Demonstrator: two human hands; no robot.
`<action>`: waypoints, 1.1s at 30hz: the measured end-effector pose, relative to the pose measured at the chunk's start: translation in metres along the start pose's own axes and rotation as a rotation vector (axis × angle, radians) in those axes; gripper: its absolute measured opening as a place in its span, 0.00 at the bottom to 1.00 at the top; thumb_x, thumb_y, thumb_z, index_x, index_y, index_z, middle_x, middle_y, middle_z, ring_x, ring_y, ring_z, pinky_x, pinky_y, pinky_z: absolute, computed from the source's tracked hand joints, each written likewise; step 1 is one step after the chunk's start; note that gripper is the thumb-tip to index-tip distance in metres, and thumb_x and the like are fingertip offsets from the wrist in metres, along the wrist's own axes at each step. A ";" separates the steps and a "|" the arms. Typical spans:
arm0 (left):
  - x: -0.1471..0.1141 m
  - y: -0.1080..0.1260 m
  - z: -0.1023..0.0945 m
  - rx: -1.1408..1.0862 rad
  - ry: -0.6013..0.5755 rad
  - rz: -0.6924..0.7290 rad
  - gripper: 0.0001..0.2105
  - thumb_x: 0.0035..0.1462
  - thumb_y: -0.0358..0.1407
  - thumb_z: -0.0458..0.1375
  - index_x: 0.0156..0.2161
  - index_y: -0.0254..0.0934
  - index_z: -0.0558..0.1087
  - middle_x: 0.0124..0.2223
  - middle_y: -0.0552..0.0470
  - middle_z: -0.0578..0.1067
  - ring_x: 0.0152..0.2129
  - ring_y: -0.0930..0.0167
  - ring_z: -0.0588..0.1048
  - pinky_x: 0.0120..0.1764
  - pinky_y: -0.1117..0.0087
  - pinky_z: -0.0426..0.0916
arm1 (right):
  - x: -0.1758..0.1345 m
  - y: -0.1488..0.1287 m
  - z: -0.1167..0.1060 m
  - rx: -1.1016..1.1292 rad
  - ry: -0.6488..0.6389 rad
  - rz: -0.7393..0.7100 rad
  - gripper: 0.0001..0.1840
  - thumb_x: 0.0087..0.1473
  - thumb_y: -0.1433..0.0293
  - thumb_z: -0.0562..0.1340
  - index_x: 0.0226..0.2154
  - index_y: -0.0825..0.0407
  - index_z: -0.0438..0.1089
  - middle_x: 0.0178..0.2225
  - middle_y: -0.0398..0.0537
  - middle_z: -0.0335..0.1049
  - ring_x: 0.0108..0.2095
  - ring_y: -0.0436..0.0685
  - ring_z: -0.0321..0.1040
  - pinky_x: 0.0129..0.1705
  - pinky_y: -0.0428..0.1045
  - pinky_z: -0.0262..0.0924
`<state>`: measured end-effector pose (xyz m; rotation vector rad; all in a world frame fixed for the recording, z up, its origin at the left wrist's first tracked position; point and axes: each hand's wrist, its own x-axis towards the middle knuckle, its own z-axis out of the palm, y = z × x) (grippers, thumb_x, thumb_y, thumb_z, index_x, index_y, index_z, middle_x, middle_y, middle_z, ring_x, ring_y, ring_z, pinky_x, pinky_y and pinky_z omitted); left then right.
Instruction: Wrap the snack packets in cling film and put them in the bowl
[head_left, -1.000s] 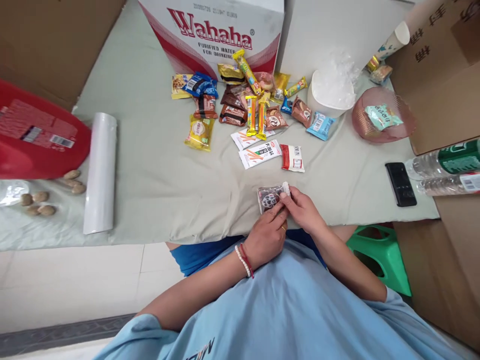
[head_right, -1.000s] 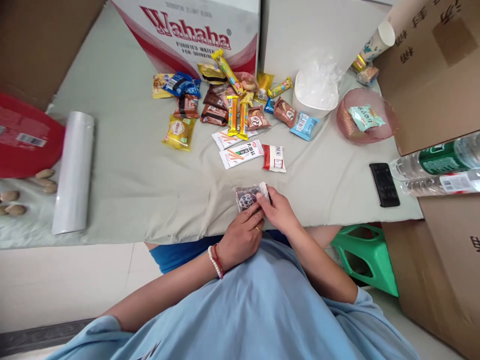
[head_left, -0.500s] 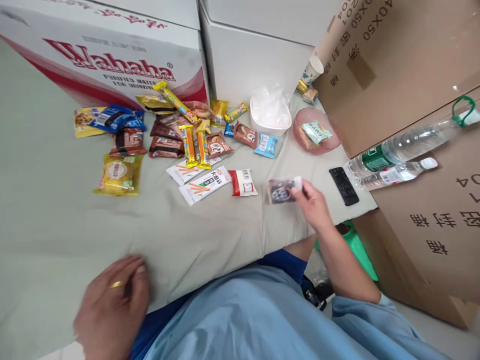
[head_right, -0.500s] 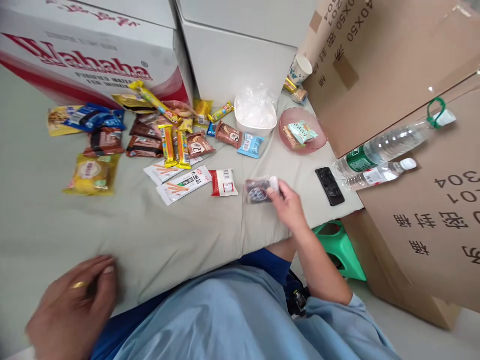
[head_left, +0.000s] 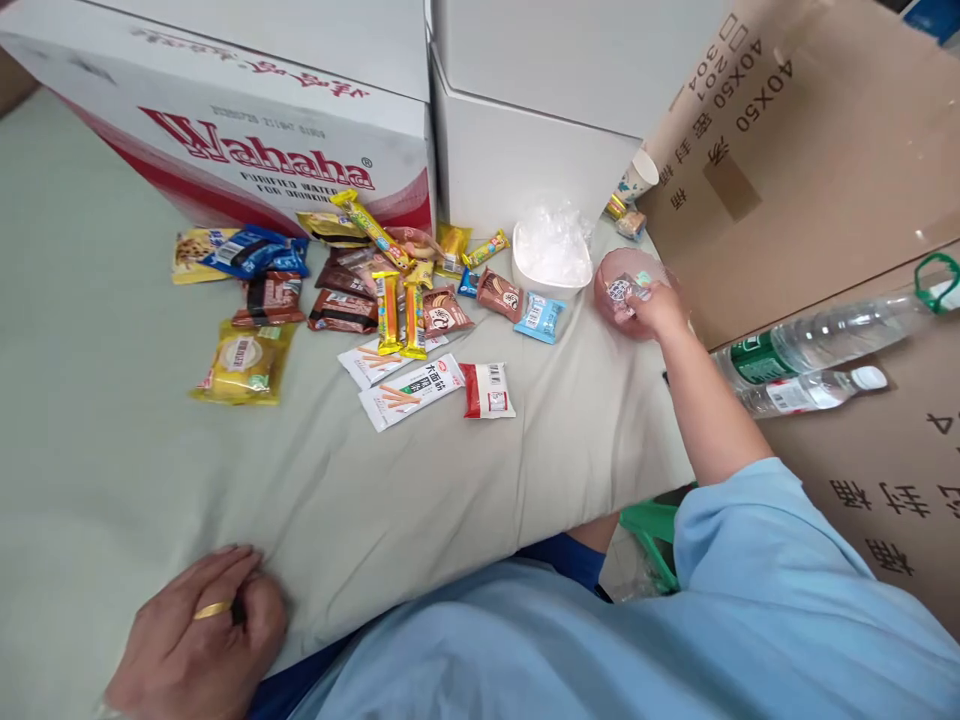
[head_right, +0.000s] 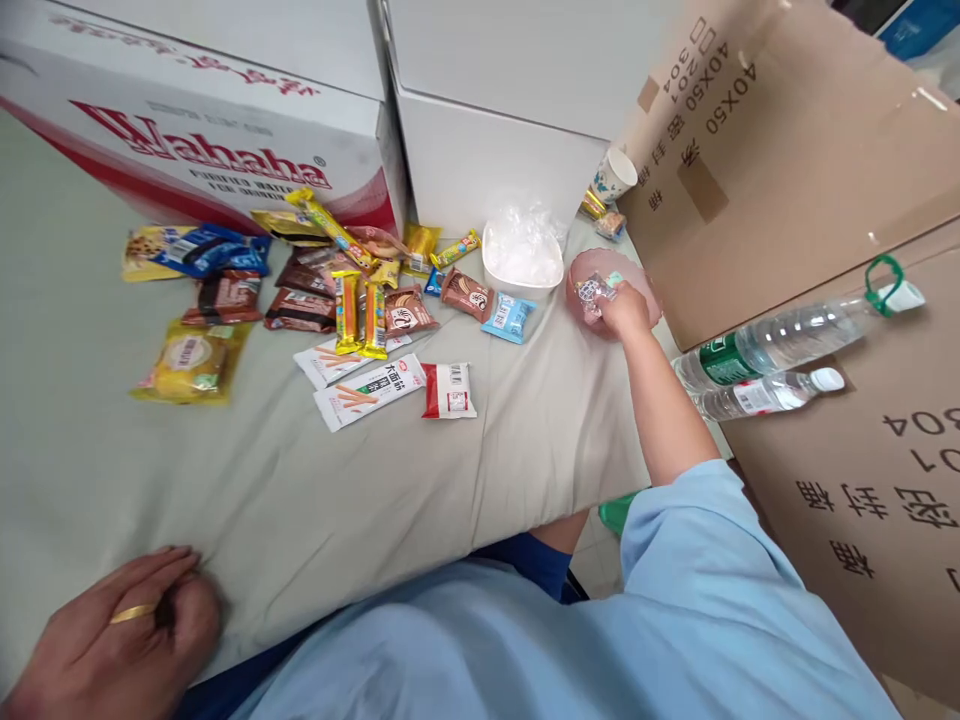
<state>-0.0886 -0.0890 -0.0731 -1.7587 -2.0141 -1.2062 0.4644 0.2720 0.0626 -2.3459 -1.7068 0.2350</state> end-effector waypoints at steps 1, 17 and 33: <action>-0.001 -0.002 0.001 -0.005 -0.004 -0.009 0.10 0.35 0.34 0.64 0.28 0.48 0.80 0.31 0.55 0.84 0.31 0.60 0.83 0.42 0.56 0.79 | -0.005 -0.002 -0.002 -0.139 -0.016 0.022 0.18 0.63 0.59 0.65 0.48 0.54 0.72 0.42 0.59 0.76 0.47 0.68 0.74 0.49 0.61 0.67; 0.003 0.017 -0.003 0.113 -0.022 0.045 0.12 0.45 0.33 0.61 0.34 0.56 0.76 0.36 0.62 0.84 0.34 0.57 0.84 0.34 0.52 0.78 | 0.029 -0.123 0.015 -0.072 0.033 -0.695 0.18 0.56 0.71 0.65 0.49 0.49 0.76 0.61 0.55 0.66 0.57 0.66 0.64 0.56 0.60 0.63; 0.006 0.031 -0.013 -0.091 -0.095 -0.003 0.06 0.54 0.28 0.63 0.37 0.40 0.80 0.38 0.46 0.83 0.39 0.60 0.81 0.46 0.58 0.75 | -0.235 -0.107 0.037 1.589 -0.639 0.079 0.18 0.50 0.60 0.75 0.36 0.48 0.70 0.21 0.33 0.62 0.15 0.42 0.37 0.13 0.40 0.36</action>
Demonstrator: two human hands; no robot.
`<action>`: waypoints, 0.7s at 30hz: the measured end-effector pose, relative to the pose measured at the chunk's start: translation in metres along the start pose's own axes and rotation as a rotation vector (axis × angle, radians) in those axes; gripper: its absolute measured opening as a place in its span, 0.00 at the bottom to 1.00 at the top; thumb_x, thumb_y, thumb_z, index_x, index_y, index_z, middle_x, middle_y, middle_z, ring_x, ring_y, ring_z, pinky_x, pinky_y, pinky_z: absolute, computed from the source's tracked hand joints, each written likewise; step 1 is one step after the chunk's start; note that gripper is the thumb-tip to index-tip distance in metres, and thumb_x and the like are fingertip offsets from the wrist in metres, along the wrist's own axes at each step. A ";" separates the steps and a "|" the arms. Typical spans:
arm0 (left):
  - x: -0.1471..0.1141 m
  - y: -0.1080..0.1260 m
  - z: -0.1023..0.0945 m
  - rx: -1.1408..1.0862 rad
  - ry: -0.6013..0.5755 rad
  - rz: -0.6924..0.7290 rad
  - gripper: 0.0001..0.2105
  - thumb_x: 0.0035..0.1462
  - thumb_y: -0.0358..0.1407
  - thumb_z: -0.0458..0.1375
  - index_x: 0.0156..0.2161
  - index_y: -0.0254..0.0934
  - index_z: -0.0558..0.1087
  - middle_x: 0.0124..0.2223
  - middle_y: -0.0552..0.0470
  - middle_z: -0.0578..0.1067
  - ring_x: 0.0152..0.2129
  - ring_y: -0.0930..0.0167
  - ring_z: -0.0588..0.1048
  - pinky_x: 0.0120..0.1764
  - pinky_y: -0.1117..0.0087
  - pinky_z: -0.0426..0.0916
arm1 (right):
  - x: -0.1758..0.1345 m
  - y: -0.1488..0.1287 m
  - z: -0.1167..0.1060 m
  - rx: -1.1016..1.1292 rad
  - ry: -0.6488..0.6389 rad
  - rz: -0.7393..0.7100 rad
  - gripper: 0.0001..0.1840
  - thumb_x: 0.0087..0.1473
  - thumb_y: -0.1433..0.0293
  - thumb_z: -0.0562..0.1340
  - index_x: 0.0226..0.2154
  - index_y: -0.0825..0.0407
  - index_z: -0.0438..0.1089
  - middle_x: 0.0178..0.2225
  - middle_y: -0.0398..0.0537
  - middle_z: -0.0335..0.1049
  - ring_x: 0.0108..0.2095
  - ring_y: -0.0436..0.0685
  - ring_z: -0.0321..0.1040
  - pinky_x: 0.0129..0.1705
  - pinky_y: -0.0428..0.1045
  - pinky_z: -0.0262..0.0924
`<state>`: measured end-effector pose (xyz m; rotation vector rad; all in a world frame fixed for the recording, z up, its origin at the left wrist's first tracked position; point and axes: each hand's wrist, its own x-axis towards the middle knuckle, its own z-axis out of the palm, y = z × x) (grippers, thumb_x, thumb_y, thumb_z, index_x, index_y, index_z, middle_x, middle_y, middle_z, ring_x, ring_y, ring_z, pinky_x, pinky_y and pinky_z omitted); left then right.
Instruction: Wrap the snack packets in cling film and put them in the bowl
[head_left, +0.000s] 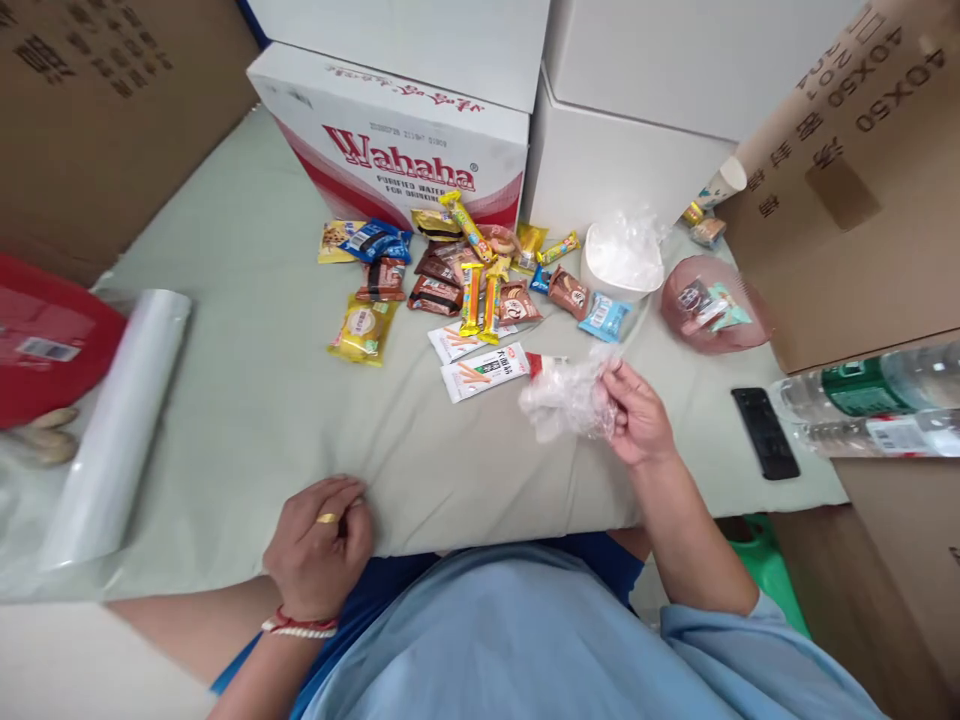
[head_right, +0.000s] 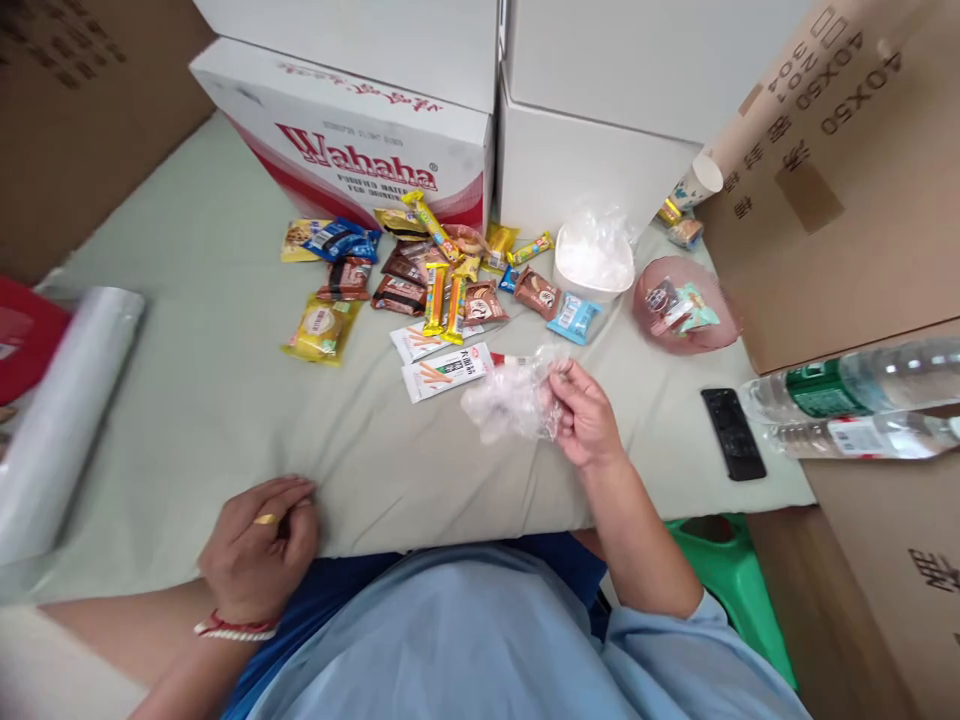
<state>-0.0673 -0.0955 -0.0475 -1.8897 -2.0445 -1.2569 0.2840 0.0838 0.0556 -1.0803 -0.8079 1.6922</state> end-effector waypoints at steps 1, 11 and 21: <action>0.003 0.010 -0.001 -0.091 -0.045 -0.121 0.05 0.58 0.31 0.62 0.38 0.40 0.80 0.39 0.47 0.82 0.39 0.62 0.81 0.47 0.59 0.74 | -0.010 0.020 0.003 0.067 0.003 0.056 0.17 0.49 0.61 0.76 0.37 0.49 0.72 0.21 0.32 0.61 0.15 0.42 0.38 0.13 0.40 0.39; 0.055 0.136 0.041 -1.599 -1.094 -1.067 0.28 0.51 0.56 0.72 0.51 0.41 0.77 0.49 0.45 0.79 0.40 0.64 0.78 0.42 0.63 0.74 | -0.061 0.065 0.025 -0.077 -0.072 0.104 0.18 0.52 0.55 0.74 0.34 0.48 0.71 0.23 0.36 0.65 0.20 0.47 0.56 0.23 0.43 0.55; 0.054 0.098 0.011 -1.266 -0.698 -0.905 0.21 0.40 0.42 0.79 0.25 0.36 0.70 0.31 0.55 0.71 0.27 0.76 0.66 0.30 0.74 0.62 | -0.065 0.053 0.002 -0.501 0.021 -0.085 0.22 0.53 0.48 0.70 0.36 0.49 0.74 0.23 0.37 0.65 0.24 0.51 0.59 0.29 0.47 0.55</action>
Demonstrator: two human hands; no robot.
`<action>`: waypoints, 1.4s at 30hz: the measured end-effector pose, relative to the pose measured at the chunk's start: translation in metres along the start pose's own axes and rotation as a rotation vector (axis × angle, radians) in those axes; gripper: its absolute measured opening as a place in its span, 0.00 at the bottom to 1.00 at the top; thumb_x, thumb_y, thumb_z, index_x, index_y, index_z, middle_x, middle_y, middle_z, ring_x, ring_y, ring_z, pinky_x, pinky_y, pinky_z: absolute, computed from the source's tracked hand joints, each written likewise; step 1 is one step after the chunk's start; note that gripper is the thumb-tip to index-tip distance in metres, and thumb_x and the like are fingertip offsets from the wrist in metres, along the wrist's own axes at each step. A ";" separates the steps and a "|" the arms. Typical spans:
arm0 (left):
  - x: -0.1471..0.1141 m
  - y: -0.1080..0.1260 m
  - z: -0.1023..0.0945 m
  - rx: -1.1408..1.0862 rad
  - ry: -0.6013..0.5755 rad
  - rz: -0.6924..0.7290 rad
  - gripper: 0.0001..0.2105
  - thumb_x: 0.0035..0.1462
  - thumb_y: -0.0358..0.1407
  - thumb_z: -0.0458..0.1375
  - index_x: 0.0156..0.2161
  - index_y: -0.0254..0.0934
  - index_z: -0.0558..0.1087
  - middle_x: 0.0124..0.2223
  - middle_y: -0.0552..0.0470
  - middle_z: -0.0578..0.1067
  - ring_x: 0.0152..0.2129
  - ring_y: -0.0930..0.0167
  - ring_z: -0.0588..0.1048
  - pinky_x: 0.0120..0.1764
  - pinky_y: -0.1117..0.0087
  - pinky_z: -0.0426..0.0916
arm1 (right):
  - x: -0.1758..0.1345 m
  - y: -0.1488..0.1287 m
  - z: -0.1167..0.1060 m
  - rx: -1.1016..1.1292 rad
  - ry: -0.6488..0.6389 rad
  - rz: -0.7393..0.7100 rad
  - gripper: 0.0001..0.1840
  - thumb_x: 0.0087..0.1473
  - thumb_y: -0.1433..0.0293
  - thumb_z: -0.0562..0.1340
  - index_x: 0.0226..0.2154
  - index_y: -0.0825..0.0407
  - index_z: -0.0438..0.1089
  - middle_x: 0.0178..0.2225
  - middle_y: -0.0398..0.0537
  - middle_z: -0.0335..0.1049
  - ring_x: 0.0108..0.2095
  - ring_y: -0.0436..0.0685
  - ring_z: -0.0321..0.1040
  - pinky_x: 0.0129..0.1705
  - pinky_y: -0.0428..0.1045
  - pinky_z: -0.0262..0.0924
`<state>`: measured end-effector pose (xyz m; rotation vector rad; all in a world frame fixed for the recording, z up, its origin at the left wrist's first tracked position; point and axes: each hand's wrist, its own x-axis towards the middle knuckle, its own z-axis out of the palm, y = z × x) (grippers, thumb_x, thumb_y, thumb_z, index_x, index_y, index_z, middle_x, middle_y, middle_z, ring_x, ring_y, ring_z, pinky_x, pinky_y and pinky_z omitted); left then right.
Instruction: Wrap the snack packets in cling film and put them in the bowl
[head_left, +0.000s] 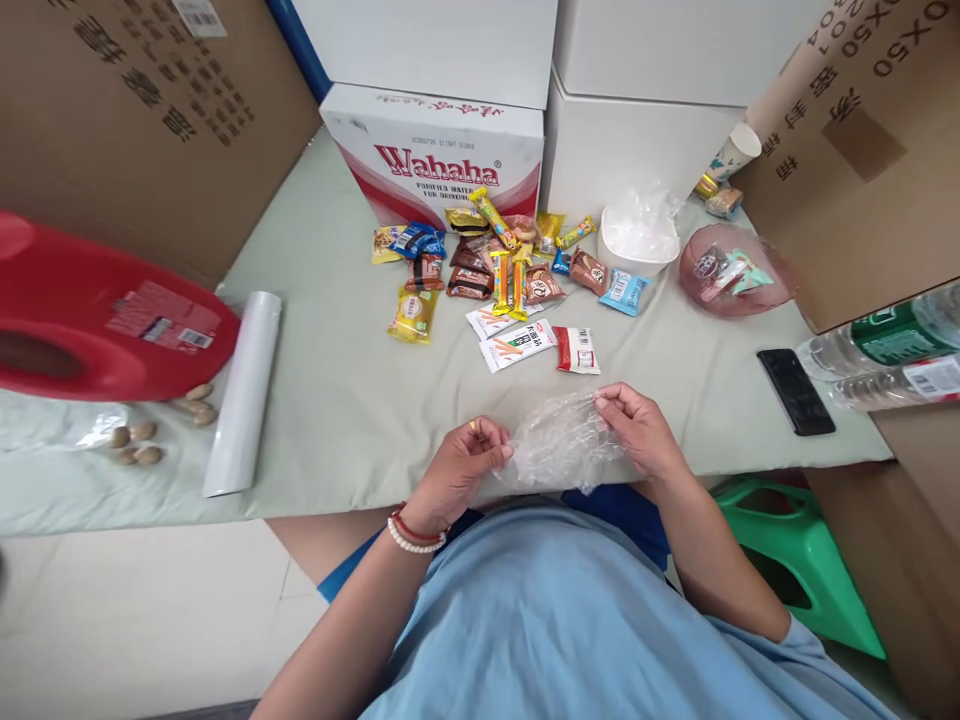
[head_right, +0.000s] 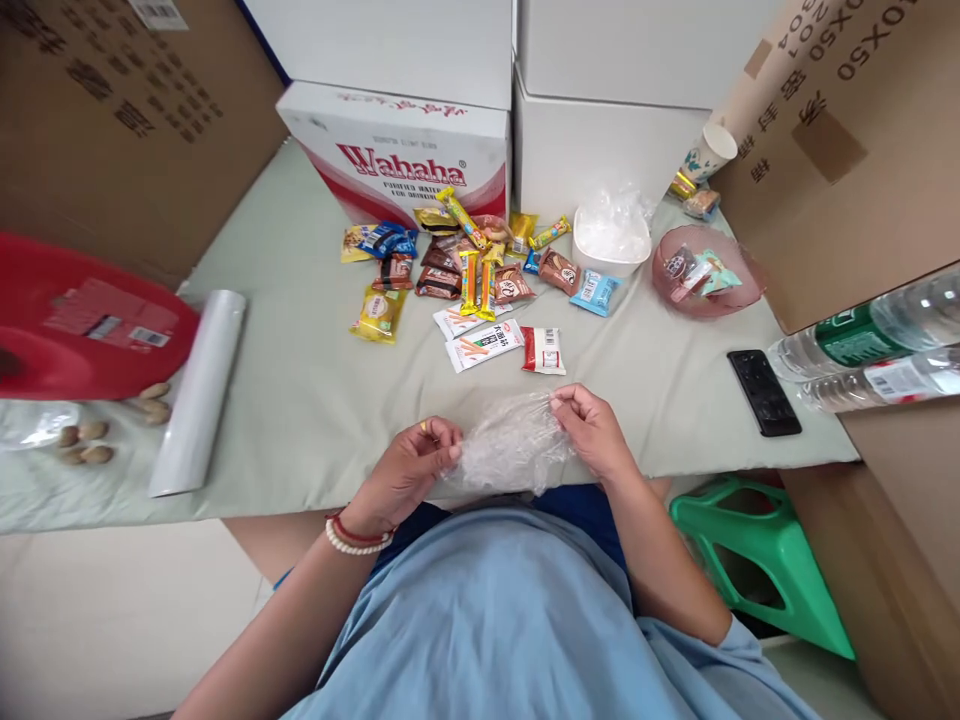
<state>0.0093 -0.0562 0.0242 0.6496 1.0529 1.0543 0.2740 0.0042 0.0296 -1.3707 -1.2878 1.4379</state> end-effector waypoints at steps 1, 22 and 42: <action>-0.004 0.002 -0.004 0.001 0.021 0.007 0.21 0.40 0.42 0.79 0.26 0.36 0.70 0.31 0.55 0.71 0.27 0.76 0.66 0.30 0.74 0.62 | -0.001 0.002 0.000 -0.010 0.007 -0.009 0.22 0.54 0.48 0.70 0.36 0.49 0.74 0.22 0.37 0.64 0.24 0.51 0.59 0.29 0.47 0.55; 0.014 0.004 -0.082 0.615 0.766 0.453 0.10 0.52 0.36 0.65 0.41 0.38 0.78 0.48 0.47 0.75 0.45 0.65 0.76 0.47 0.63 0.71 | -0.014 -0.022 0.003 -0.653 -0.210 -0.884 0.16 0.67 0.72 0.60 0.47 0.37 0.80 0.49 0.49 0.77 0.30 0.53 0.67 0.32 0.52 0.65; 0.015 -0.026 -0.045 1.276 -0.015 0.717 0.11 0.66 0.37 0.59 0.31 0.39 0.75 0.52 0.43 0.77 0.61 0.56 0.69 0.61 0.49 0.67 | -0.030 -0.001 0.030 -0.664 -0.270 -0.655 0.18 0.68 0.63 0.63 0.58 0.43 0.73 0.55 0.54 0.75 0.47 0.60 0.76 0.48 0.55 0.74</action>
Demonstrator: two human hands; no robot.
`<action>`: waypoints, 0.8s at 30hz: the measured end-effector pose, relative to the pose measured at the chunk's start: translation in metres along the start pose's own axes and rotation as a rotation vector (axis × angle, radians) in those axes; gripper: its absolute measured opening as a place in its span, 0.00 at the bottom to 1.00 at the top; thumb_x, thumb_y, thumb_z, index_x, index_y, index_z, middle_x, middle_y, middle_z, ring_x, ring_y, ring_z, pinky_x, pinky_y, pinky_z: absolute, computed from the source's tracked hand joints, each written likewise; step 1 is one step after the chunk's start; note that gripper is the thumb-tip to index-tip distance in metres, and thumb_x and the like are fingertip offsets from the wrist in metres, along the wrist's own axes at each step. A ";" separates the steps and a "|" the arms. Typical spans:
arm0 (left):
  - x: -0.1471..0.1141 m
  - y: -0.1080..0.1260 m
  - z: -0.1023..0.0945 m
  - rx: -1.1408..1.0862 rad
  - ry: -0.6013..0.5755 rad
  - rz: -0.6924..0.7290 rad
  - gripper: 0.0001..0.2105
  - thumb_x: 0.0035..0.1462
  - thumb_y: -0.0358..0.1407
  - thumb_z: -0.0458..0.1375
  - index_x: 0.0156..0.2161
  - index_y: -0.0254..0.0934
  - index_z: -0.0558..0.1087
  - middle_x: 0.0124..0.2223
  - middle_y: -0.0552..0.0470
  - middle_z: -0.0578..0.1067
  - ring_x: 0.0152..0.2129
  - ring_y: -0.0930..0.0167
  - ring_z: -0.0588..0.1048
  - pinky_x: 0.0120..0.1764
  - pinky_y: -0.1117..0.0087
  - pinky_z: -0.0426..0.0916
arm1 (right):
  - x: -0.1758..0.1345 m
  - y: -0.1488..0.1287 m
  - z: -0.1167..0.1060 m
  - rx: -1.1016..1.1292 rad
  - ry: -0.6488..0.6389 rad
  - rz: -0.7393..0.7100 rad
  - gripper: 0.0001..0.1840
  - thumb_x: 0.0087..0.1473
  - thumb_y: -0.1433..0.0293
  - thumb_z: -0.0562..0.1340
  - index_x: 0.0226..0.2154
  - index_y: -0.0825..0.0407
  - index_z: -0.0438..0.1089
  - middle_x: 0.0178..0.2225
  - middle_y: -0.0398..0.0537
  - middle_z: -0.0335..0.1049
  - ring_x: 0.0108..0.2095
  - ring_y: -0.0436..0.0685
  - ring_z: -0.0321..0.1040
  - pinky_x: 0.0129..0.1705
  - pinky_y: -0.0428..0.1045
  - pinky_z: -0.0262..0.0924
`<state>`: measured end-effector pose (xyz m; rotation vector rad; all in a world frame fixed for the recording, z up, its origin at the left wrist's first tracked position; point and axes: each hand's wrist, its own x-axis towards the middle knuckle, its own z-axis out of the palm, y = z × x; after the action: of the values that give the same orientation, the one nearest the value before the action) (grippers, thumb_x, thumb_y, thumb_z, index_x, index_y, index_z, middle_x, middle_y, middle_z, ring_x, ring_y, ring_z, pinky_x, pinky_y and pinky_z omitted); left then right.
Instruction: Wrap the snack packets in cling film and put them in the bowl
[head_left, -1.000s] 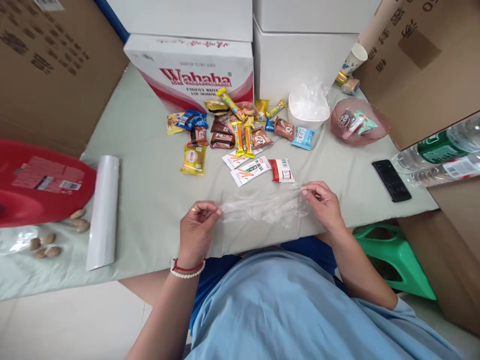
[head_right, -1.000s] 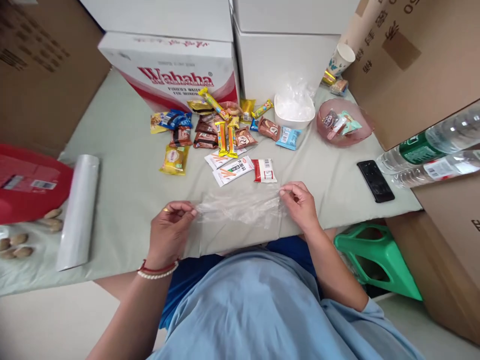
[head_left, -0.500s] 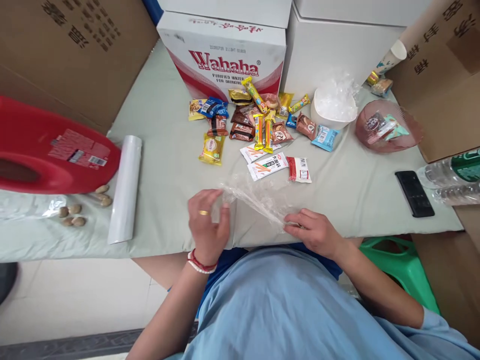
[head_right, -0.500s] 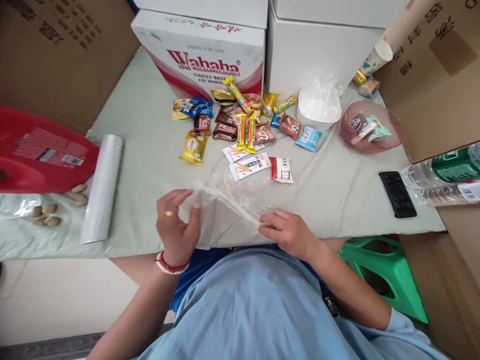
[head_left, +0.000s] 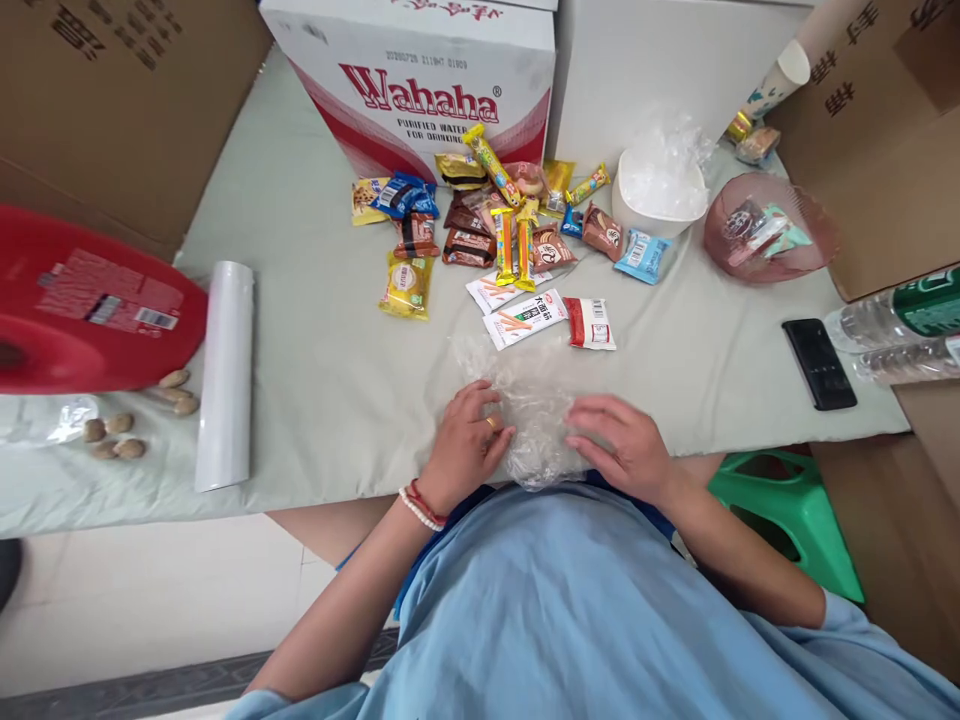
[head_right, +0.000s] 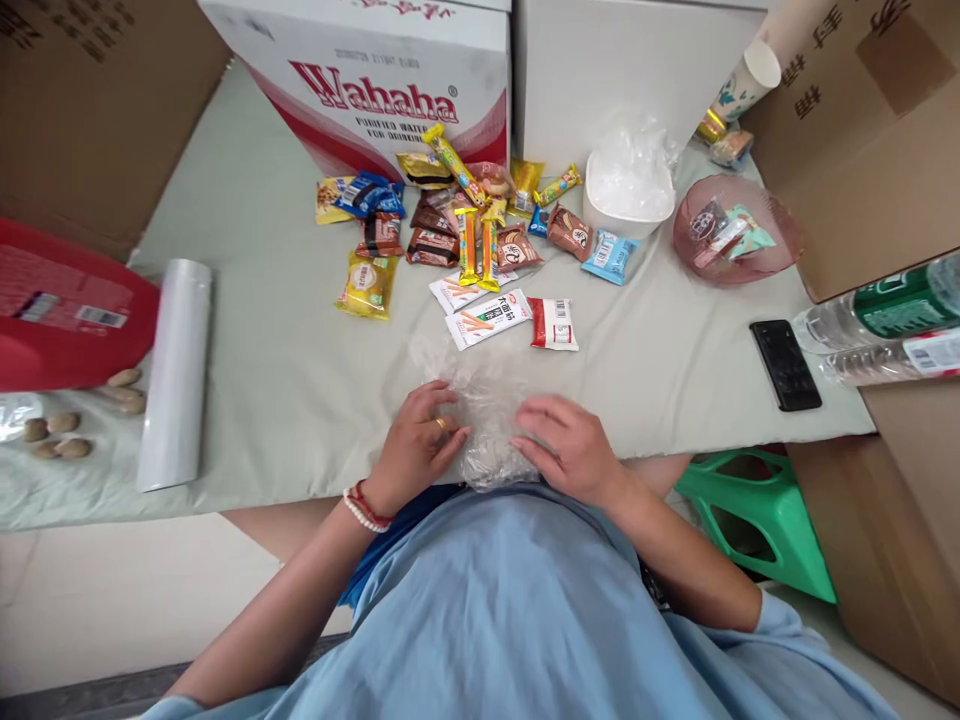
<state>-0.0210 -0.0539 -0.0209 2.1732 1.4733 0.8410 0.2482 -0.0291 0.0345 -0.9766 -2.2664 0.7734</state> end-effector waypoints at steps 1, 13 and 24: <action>-0.002 0.000 0.003 -0.018 0.008 0.001 0.09 0.66 0.36 0.59 0.33 0.38 0.76 0.55 0.42 0.75 0.62 0.56 0.69 0.61 0.50 0.68 | 0.007 0.000 0.003 -0.054 0.032 0.039 0.25 0.65 0.60 0.66 0.62 0.43 0.70 0.60 0.57 0.71 0.49 0.62 0.75 0.47 0.57 0.74; 0.002 0.021 -0.006 -0.315 -0.046 -0.231 0.11 0.66 0.34 0.55 0.46 0.42 0.80 0.41 0.47 0.80 0.39 0.64 0.79 0.44 0.63 0.73 | 0.030 0.009 0.032 0.426 -0.005 0.269 0.14 0.70 0.57 0.59 0.46 0.47 0.76 0.41 0.49 0.73 0.41 0.57 0.73 0.46 0.52 0.69; 0.004 0.084 0.011 -1.079 -0.239 -0.313 0.30 0.65 0.43 0.61 0.69 0.44 0.63 0.67 0.40 0.70 0.59 0.58 0.75 0.51 0.60 0.77 | 0.033 0.005 0.032 1.071 0.672 0.770 0.17 0.55 0.54 0.72 0.36 0.46 0.71 0.26 0.37 0.65 0.23 0.47 0.59 0.22 0.41 0.56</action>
<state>0.0461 -0.0813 0.0235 1.1502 0.8615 0.9134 0.2094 -0.0100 0.0180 -1.2330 -0.6443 1.4486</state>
